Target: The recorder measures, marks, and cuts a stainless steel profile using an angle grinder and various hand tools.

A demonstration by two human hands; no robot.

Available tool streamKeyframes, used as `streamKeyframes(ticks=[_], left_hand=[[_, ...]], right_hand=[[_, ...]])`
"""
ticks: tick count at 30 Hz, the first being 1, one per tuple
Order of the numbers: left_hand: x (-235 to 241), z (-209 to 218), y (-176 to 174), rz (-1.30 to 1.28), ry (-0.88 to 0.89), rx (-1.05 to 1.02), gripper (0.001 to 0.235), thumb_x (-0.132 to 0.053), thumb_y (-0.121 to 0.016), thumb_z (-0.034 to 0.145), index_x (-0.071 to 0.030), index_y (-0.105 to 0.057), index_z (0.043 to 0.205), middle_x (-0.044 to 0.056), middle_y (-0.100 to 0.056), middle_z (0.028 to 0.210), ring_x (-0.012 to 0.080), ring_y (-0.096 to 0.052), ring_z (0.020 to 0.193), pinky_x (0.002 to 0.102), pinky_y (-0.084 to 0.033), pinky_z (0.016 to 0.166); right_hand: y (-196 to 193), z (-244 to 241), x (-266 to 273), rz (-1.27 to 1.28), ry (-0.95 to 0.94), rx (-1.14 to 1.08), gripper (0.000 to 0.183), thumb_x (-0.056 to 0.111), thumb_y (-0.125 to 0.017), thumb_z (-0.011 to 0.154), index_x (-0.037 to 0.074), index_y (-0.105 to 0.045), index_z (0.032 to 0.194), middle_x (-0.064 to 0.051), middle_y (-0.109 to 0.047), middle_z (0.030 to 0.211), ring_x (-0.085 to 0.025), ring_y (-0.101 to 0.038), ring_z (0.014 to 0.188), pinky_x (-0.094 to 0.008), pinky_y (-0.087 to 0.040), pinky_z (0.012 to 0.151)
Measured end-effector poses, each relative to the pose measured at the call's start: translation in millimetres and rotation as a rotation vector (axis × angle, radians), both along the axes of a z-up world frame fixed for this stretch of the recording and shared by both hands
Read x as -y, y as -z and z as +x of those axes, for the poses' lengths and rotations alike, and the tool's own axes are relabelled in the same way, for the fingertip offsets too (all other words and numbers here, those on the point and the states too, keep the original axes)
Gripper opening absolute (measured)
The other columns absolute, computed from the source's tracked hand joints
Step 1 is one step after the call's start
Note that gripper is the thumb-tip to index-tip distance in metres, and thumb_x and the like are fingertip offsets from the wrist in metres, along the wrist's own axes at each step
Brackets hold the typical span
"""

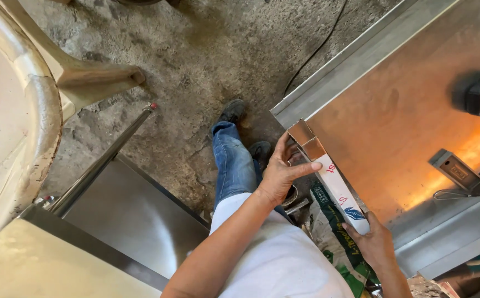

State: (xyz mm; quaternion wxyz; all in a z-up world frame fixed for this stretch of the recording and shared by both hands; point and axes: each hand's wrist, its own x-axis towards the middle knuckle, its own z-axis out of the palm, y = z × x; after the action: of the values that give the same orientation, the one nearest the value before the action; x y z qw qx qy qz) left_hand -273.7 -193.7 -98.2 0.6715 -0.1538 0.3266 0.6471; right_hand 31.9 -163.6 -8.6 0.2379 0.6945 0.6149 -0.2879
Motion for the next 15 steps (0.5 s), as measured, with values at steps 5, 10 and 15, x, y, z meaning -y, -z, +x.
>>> streamKeyframes(ticks=[5,10,15], left_hand=[[0,4,3,-0.031,-0.031,-0.027,0.111,-0.007,-0.088,0.071,-0.009,-0.029,0.165,0.015,-0.053,0.146,0.0292,-0.053,0.133,0.043,-0.048,0.111],[-1,0,3,-0.039,-0.033,0.034,0.114,-0.008,-0.087,0.069,-0.009,-0.025,0.164,0.017,-0.053,0.146,0.0297,-0.052,0.135,0.043,-0.047,0.110],[-1,3,7,-0.022,-0.028,-0.003,0.116,-0.008,-0.088,0.069,-0.006,-0.023,0.165,0.019,-0.053,0.147,0.0321,-0.051,0.138,0.043,-0.046,0.113]], right_hand=[[-8,-28,-13,-0.112,-0.014,0.187,0.057,0.030,-0.085,0.082,0.006,-0.063,0.129,-0.015,-0.078,0.105,-0.026,-0.076,0.092,-0.038,-0.058,0.082],[0,-12,-8,-0.122,-0.029,0.185,0.053,0.032,-0.083,0.082,0.004,-0.064,0.123,-0.016,-0.079,0.105,-0.025,-0.078,0.095,-0.038,-0.059,0.083],[0,-15,-8,-0.129,-0.028,0.222,0.055,0.032,-0.083,0.082,0.006,-0.063,0.126,-0.016,-0.079,0.107,-0.025,-0.078,0.096,-0.039,-0.060,0.084]])
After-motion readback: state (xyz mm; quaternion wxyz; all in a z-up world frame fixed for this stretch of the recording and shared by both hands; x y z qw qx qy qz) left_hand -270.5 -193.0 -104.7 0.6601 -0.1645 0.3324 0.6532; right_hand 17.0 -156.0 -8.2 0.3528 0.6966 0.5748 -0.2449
